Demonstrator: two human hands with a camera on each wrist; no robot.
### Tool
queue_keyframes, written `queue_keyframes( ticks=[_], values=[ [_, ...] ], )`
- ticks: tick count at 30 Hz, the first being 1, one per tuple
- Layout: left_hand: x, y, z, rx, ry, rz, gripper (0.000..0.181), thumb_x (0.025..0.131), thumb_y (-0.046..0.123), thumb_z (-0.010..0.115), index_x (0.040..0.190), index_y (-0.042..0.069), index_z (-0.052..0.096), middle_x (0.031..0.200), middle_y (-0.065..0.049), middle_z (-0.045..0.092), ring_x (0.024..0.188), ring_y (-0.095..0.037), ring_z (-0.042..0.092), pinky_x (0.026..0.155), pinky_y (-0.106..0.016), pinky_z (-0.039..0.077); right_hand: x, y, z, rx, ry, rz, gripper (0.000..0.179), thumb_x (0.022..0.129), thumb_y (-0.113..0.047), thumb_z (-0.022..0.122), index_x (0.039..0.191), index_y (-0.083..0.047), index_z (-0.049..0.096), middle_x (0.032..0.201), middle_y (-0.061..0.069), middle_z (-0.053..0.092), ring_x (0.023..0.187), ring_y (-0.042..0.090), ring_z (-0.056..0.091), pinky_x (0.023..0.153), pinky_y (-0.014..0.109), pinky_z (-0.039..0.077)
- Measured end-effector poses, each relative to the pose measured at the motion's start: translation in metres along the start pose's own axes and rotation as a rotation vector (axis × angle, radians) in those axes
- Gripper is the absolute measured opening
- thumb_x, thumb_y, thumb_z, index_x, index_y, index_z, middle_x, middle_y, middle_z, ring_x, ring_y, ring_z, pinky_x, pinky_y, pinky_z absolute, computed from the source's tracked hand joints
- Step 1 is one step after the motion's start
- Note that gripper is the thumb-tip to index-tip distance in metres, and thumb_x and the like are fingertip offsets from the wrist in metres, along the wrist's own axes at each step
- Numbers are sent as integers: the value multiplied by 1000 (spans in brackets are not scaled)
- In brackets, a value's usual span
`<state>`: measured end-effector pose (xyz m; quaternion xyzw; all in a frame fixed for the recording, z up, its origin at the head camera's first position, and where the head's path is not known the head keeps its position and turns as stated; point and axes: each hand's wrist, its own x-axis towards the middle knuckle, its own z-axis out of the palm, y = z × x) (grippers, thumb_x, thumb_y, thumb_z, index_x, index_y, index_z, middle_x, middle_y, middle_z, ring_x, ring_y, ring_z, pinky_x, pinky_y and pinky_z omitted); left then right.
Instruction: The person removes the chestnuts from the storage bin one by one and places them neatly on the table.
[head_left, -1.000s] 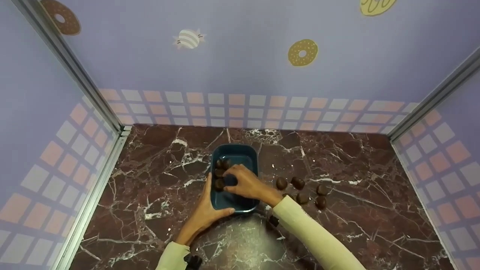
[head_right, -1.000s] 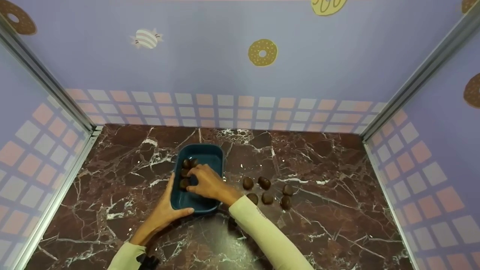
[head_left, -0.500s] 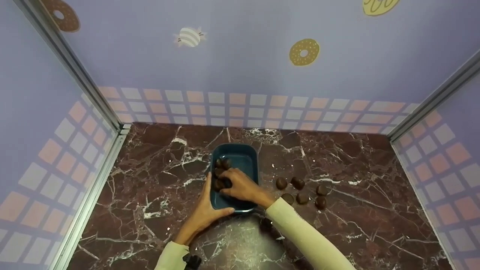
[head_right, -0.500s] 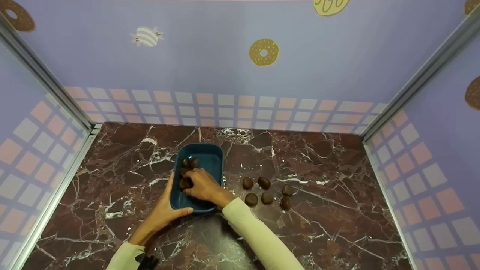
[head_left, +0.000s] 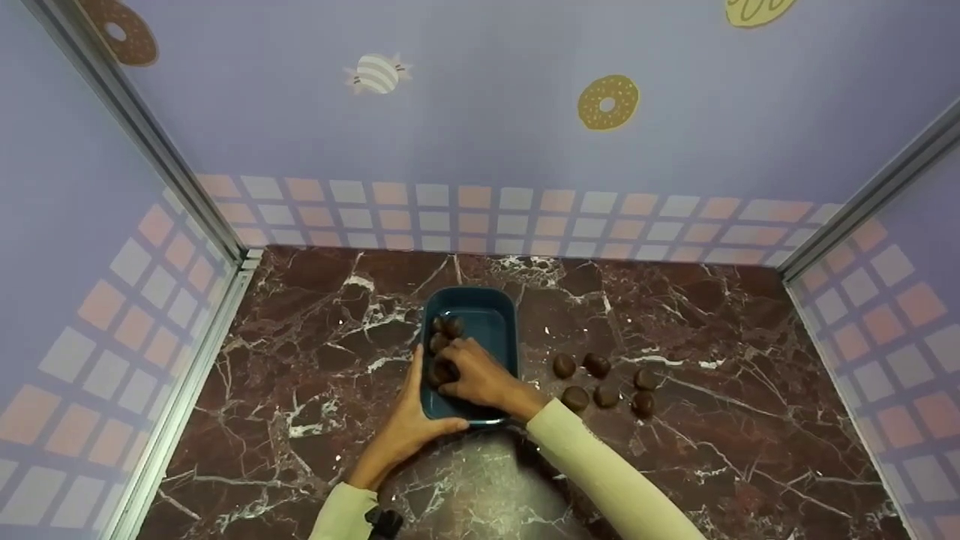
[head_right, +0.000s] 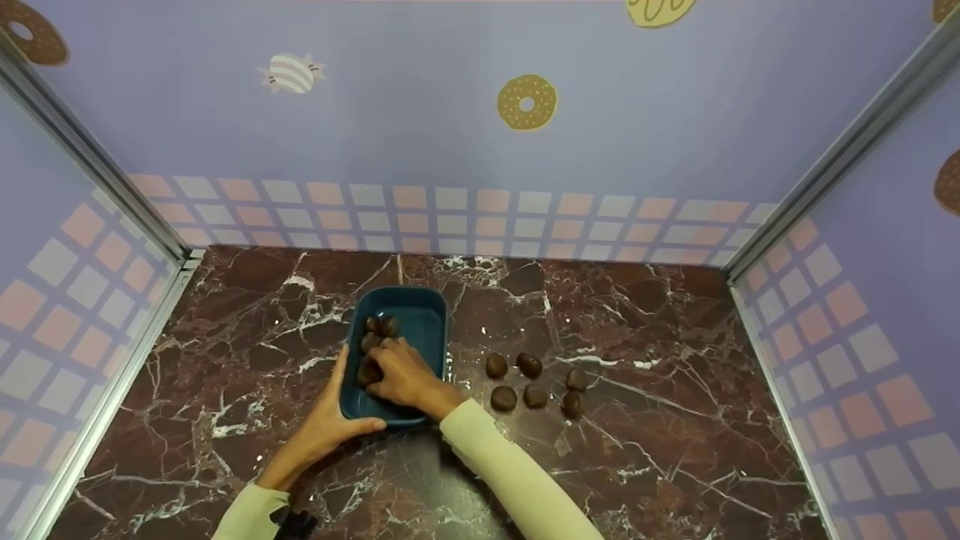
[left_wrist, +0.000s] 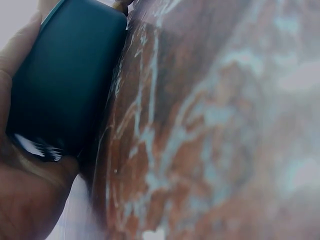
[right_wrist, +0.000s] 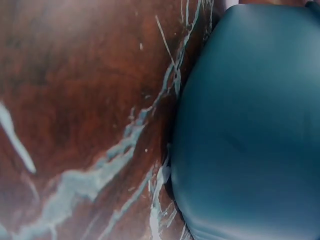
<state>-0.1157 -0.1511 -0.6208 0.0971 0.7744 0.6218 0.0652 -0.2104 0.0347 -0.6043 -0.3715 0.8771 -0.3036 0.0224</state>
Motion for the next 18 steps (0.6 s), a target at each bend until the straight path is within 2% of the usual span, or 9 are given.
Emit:
queue_keyframes(
  ticks=[6,11,18],
  values=[
    [0,-1,2,-23,4,6,147,82,28,101,178,16,-9,184,-19,-6,169,-41,3,132,-64,7,-3,-12,-7,-20,-25,85,44,86,-22,93,123,-4,76,125,13,71,115,33,63,103,46,55],
    [0,-2,3,-33,-3,3,145,84,23,100,178,17,-10,184,-17,-7,169,-40,2,132,-64,7,-13,-21,-17,-55,0,85,47,88,-24,92,128,-6,75,124,11,70,114,30,61,101,46,55],
    [1,0,1,-87,-17,-19,143,86,20,98,178,20,-12,184,-15,-12,169,-41,2,132,-64,13,-31,-28,-35,70,91,116,43,92,-18,92,129,-5,74,124,11,68,114,28,59,101,46,54]
  ],
)
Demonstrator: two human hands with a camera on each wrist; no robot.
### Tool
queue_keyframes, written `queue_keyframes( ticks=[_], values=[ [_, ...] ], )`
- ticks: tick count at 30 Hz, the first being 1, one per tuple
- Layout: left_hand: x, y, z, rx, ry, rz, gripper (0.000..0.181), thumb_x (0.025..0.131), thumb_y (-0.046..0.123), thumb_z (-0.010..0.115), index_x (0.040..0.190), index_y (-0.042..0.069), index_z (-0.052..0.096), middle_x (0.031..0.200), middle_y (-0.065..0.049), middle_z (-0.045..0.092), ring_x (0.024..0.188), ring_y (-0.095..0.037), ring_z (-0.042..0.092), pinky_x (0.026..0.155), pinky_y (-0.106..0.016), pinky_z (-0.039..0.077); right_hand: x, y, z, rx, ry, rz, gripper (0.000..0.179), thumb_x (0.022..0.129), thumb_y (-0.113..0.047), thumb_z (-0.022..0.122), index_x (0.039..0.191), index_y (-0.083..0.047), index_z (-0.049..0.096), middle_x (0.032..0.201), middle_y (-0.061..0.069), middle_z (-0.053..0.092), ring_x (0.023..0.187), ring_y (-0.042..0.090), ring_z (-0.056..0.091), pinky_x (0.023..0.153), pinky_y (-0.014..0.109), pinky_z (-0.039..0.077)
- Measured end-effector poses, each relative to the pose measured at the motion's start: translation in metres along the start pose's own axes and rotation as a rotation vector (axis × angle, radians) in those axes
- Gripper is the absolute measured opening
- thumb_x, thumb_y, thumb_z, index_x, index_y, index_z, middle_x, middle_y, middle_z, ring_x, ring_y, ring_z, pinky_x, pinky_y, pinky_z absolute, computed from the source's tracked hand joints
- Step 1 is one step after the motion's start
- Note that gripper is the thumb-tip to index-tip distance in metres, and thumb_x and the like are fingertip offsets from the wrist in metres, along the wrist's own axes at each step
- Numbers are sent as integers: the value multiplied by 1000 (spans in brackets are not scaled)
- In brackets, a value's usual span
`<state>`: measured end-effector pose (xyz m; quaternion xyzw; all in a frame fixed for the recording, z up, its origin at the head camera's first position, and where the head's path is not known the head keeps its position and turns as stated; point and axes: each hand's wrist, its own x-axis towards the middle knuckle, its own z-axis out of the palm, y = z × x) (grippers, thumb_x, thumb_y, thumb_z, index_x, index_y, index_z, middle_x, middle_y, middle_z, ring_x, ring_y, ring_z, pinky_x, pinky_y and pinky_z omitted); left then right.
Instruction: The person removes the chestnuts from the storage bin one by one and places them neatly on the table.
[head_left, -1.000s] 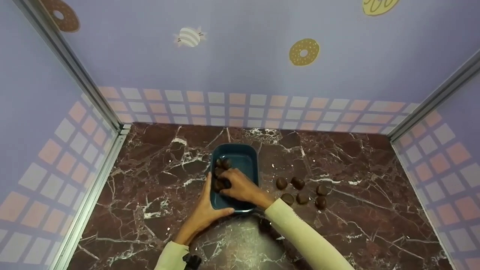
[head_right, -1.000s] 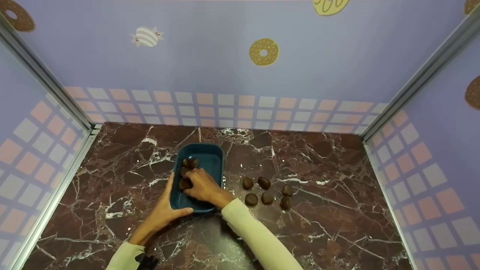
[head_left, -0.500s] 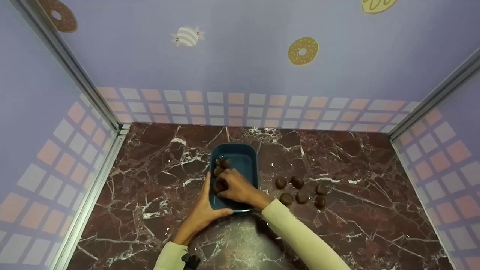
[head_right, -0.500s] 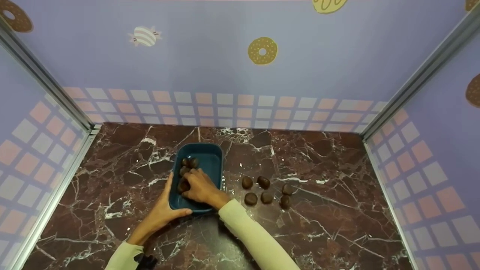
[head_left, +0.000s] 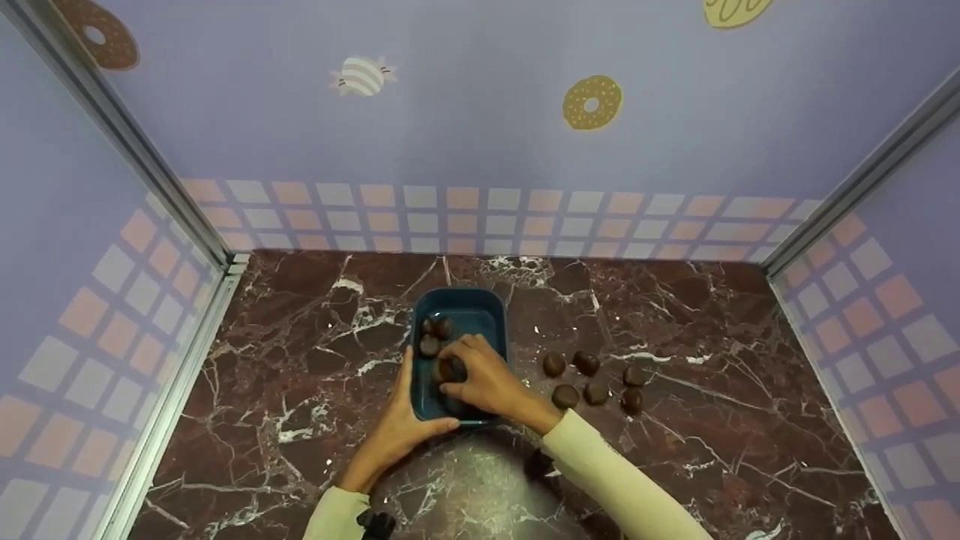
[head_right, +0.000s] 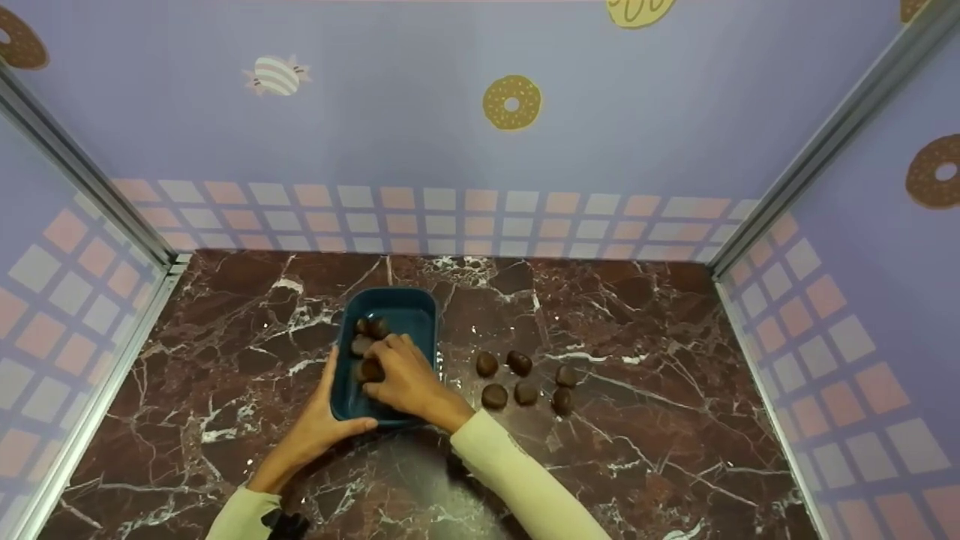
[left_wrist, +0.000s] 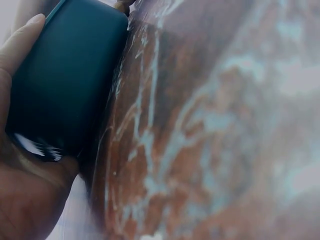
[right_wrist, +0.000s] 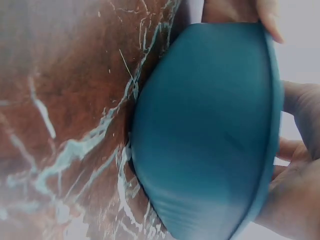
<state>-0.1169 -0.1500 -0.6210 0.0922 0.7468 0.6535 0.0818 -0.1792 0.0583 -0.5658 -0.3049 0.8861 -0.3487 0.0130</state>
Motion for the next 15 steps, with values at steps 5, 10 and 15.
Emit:
queue_keyframes(
  ticks=[5,10,15],
  values=[
    [0,-1,-1,-33,-14,-18,143,87,21,97,177,20,-14,183,-17,-15,168,-45,4,131,-68,17,-12,3,-10,60,24,5,42,94,-14,90,131,-2,73,124,13,67,113,30,59,100,50,54],
    [0,-1,0,1,12,-19,145,84,22,99,178,19,-11,183,-19,-12,168,-45,2,131,-69,11,-24,7,-16,55,87,-6,42,91,-11,91,128,-2,74,123,12,68,111,30,61,98,50,55],
    [1,0,2,20,22,-10,146,82,23,100,178,19,-10,183,-20,-10,168,-46,3,131,-69,10,-38,11,-20,45,135,3,41,90,-12,91,127,-5,74,123,9,67,110,27,58,95,46,53]
  ],
)
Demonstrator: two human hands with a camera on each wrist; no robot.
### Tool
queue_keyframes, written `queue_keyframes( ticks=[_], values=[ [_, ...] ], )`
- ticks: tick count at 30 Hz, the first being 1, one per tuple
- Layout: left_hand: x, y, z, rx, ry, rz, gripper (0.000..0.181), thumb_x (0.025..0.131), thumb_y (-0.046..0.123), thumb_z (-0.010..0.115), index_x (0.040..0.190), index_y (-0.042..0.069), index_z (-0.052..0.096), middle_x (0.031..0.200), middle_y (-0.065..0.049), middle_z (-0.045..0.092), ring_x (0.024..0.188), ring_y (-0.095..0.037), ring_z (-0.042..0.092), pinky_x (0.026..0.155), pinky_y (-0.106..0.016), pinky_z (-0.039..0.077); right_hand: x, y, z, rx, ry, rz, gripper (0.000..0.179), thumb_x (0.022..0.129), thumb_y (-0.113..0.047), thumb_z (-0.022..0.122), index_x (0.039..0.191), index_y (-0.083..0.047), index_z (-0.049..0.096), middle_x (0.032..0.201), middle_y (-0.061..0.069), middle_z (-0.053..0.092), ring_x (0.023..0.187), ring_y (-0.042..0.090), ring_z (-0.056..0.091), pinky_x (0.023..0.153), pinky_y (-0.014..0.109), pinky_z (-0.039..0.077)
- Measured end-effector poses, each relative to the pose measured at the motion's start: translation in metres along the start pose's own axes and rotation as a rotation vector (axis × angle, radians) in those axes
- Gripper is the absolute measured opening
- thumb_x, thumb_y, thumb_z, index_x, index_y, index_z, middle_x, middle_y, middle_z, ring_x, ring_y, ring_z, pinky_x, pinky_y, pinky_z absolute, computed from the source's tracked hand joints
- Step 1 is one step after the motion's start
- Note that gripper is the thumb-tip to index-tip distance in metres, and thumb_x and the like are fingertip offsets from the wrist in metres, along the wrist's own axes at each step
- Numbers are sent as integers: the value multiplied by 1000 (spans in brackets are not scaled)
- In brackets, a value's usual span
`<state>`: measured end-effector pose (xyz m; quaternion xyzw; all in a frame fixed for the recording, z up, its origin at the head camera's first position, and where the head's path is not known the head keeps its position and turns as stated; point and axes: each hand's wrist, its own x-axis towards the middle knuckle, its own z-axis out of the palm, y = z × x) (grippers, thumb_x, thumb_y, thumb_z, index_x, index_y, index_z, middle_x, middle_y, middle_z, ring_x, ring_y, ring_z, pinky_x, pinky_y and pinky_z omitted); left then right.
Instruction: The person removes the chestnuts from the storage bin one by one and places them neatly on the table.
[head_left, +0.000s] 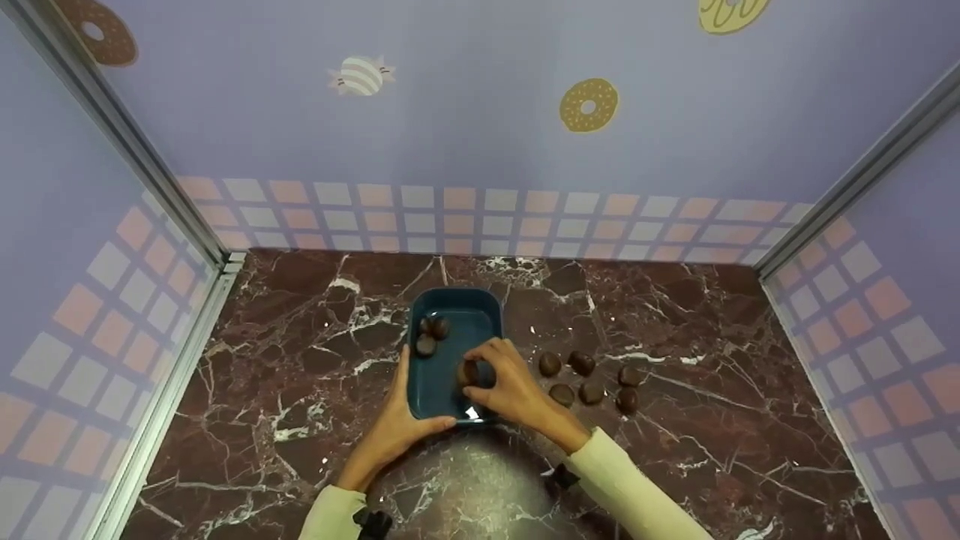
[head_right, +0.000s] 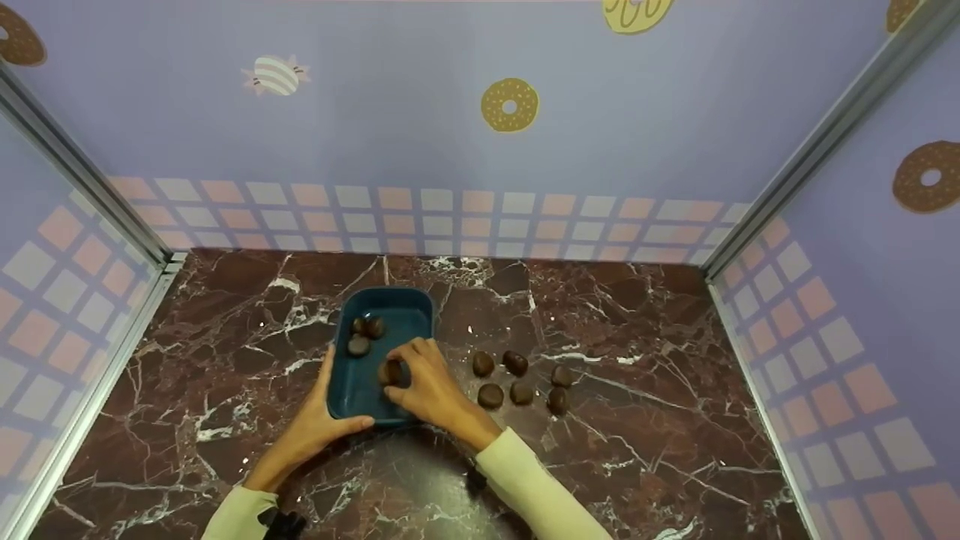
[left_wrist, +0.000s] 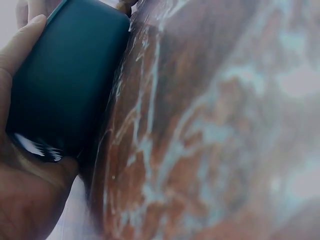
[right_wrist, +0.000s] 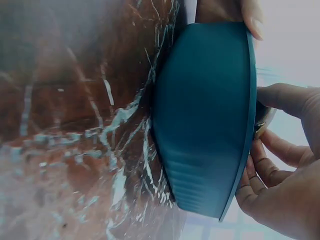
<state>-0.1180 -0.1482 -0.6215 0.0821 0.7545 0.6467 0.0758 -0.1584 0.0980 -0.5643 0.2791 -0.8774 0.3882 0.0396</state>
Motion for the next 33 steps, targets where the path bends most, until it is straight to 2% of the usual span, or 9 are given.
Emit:
queue_keyframes(
  ticks=[7,11,26,33],
  values=[
    [-2,-1,0,34,15,-4,146,82,28,101,178,19,-9,183,-19,-9,168,-46,-1,130,-72,8,-18,3,-7,25,42,16,42,89,-12,93,126,-7,74,124,7,67,113,28,61,97,47,55],
    [-2,-2,0,38,21,-4,146,81,27,101,178,18,-8,183,-19,-10,168,-45,-3,130,-72,5,-26,7,-10,27,74,-6,43,87,-9,94,125,-6,74,122,7,68,112,30,63,98,49,54],
    [-3,-1,-1,57,28,-17,147,80,30,102,178,16,-6,184,-18,-9,168,-44,-4,131,-70,4,-57,31,-25,37,164,1,46,80,-3,96,122,-3,75,115,7,69,109,28,65,93,42,57],
    [-2,-1,1,51,27,-10,148,79,30,103,178,16,-6,183,-20,-10,168,-45,-4,131,-70,4,-76,40,-31,-11,201,-1,50,77,-1,97,121,-6,75,118,4,69,110,24,65,97,41,56]
  ],
)
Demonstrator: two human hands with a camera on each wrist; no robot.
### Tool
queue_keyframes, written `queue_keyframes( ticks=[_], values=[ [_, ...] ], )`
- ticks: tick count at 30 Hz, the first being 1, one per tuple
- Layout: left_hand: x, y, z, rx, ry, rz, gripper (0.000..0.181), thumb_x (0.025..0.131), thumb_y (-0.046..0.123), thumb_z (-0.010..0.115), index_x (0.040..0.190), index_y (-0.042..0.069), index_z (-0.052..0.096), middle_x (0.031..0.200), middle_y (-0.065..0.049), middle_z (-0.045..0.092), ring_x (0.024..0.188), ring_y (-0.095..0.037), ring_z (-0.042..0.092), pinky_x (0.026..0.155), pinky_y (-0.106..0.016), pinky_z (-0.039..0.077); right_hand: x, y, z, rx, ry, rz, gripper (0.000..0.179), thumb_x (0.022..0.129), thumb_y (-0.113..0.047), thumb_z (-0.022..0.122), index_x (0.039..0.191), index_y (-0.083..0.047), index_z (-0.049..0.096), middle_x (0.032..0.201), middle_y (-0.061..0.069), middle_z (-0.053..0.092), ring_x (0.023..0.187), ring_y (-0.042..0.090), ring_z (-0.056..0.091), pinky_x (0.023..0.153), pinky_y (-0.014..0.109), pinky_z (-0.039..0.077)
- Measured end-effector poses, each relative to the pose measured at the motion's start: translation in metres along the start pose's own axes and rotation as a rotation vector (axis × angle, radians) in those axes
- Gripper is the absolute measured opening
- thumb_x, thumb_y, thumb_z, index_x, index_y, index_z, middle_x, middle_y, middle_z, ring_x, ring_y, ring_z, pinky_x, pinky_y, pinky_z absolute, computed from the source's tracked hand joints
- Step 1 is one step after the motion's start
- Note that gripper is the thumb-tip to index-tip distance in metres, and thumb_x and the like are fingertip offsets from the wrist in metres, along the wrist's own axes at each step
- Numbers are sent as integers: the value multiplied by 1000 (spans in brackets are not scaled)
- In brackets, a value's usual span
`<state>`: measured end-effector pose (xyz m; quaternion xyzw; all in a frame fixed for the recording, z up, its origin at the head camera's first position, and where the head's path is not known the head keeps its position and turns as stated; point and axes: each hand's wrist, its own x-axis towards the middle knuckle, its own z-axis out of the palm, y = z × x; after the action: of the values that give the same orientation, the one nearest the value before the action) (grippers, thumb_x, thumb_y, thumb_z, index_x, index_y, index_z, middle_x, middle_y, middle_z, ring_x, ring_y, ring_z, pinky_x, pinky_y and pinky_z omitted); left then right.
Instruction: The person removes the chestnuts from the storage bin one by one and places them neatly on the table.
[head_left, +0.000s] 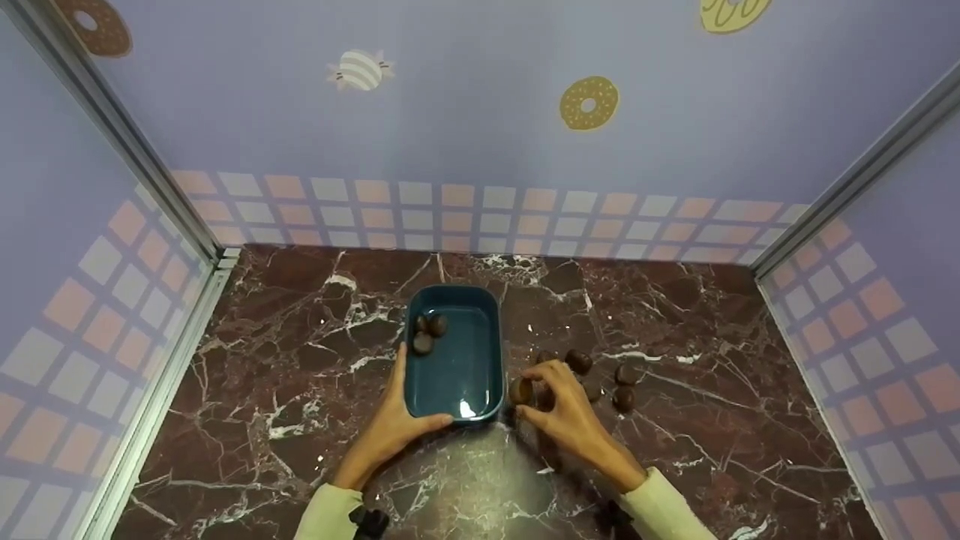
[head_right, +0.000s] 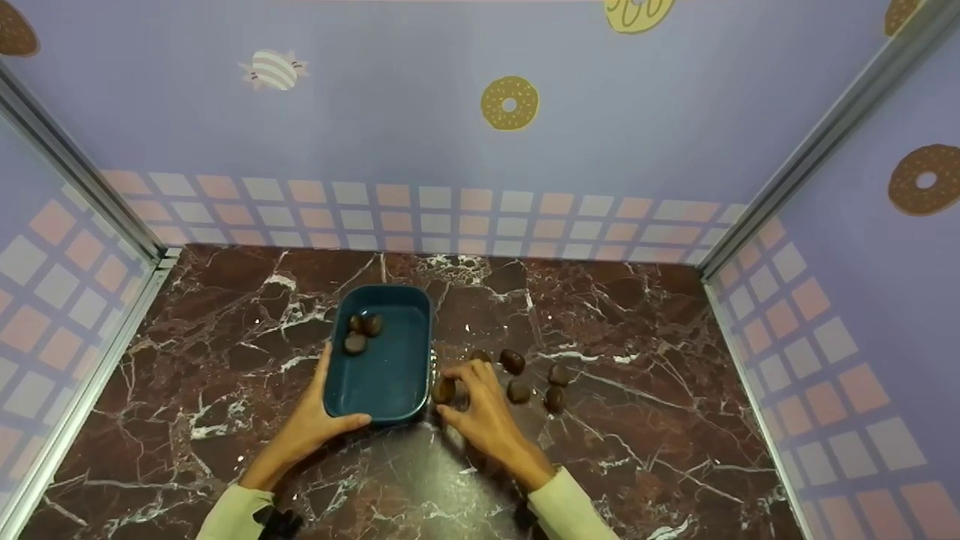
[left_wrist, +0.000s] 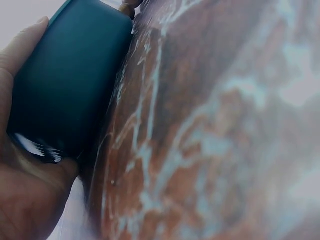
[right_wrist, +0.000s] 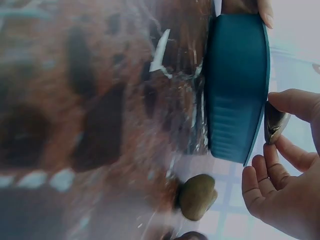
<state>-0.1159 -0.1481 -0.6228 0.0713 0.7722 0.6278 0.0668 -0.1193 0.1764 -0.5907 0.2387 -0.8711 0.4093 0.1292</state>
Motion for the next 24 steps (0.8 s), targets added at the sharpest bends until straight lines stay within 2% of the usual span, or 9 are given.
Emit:
queue_keyframes(
  ticks=[8,14,19,24],
  values=[
    [1,2,0,4,-6,2,149,79,34,103,178,17,-7,183,-20,-10,168,-45,-4,131,-71,4,-27,12,-5,-43,28,-19,54,72,3,98,120,-6,75,116,4,70,107,24,65,94,37,54],
    [0,2,-1,-10,-10,-5,148,80,31,103,179,18,-7,184,-18,-10,169,-43,-5,131,-71,5,-46,16,-10,-86,30,31,54,69,1,99,117,-8,76,115,1,70,106,22,65,95,41,56],
    [-1,1,-1,-11,-7,-10,147,80,32,102,179,19,-6,184,-16,-11,169,-42,-5,131,-71,6,-56,18,-14,-59,18,90,53,70,2,100,117,-10,77,114,-3,69,104,20,64,94,37,55],
    [-1,0,-1,-14,-2,-7,147,80,32,103,179,19,-6,184,-16,-9,169,-42,-4,131,-71,6,-63,22,-17,-61,24,108,55,69,4,100,116,-9,76,113,-3,68,102,21,65,92,37,56]
  ],
)
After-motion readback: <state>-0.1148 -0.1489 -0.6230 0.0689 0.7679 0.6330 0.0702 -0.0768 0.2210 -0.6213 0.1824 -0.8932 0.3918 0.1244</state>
